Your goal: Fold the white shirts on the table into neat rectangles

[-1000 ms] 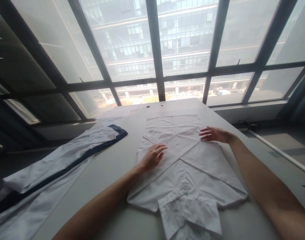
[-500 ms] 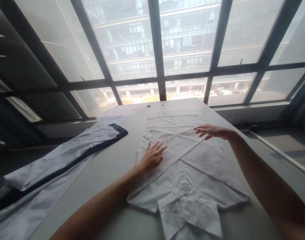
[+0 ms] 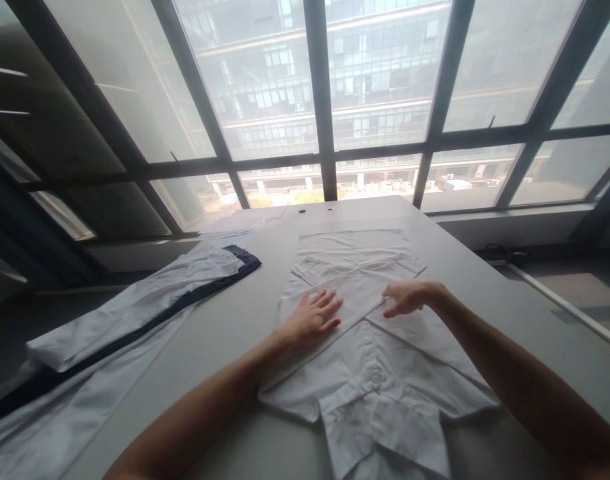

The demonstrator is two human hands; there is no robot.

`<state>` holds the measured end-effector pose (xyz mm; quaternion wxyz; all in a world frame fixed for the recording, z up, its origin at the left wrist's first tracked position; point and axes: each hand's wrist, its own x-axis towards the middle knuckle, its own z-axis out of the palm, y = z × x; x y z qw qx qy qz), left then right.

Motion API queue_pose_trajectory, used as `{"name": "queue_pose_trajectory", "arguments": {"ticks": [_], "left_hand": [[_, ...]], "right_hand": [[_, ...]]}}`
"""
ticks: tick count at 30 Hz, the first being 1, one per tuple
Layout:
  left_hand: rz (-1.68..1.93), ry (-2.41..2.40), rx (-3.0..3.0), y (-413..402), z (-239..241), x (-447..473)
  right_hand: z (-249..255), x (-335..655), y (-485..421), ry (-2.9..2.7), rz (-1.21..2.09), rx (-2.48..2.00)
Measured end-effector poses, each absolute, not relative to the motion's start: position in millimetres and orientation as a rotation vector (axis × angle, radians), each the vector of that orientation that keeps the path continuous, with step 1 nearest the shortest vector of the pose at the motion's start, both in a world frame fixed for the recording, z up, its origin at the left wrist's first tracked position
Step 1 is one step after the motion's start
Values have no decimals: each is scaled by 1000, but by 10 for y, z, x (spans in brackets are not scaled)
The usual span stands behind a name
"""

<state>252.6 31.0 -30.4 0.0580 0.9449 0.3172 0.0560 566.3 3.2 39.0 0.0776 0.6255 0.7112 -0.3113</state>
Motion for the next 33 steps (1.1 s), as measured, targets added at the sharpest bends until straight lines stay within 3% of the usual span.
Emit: {"name": "queue_pose_trajectory", "arguments": {"ticks": [15, 24, 33], "left_hand": [[228, 1060, 2813, 660, -378, 2471], [705, 1082, 2654, 926, -365, 2341], [322, 1317, 2731, 622, -518, 2452]], "right_hand": [[72, 5553, 225, 2349, -644, 1825], [-343, 5184, 122, 2299, -251, 2187], [-453, 5109, 153, 2556, 9, 2314]]}}
